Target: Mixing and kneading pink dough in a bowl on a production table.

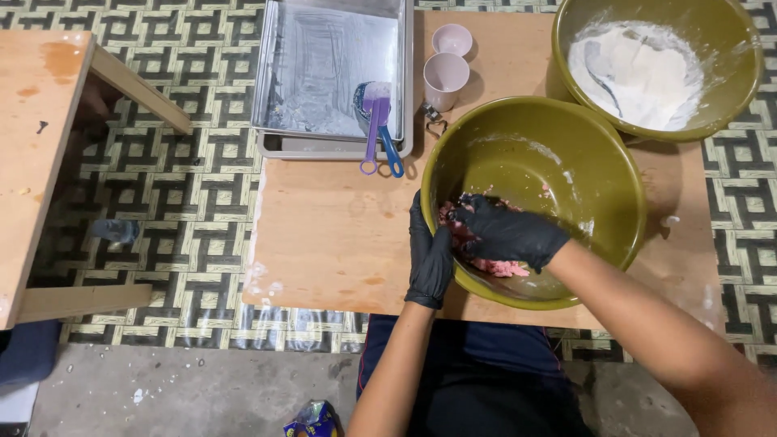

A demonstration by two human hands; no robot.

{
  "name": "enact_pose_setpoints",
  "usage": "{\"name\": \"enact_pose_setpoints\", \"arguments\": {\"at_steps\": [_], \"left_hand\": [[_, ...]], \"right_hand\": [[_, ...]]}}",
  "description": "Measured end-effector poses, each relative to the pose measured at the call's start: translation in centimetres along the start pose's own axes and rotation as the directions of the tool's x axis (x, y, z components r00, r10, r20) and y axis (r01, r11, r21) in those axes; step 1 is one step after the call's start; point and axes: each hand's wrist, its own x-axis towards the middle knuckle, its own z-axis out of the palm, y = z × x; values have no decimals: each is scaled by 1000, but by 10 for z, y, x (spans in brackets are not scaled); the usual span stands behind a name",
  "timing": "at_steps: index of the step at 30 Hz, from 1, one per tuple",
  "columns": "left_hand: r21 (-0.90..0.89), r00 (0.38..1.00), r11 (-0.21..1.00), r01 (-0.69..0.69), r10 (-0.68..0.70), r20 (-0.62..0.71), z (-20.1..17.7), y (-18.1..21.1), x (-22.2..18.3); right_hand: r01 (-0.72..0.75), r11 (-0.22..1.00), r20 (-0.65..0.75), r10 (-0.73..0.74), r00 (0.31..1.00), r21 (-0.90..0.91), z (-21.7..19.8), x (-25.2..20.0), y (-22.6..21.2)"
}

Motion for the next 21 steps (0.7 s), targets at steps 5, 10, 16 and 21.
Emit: {"name": "enact_pose_setpoints", "arguments": {"at_steps": [5, 10, 16, 21], "left_hand": [[86, 989, 986, 140, -135, -55, 3, 47, -6], [128, 984, 976, 176, -171, -50, 2, 39, 2], [325, 956, 899, 293, -280, -85, 20, 86, -3], [251, 928, 896, 367, -335, -161, 14, 47, 7]], "right_hand": [[96, 969, -275, -159, 948, -226, 49, 39, 146], [412, 869, -508, -494, 705, -274, 143, 101, 213], [313, 878, -353, -441, 825, -363, 132, 53, 160], [194, 600, -144, -469, 872, -776, 77, 16, 60]]}}
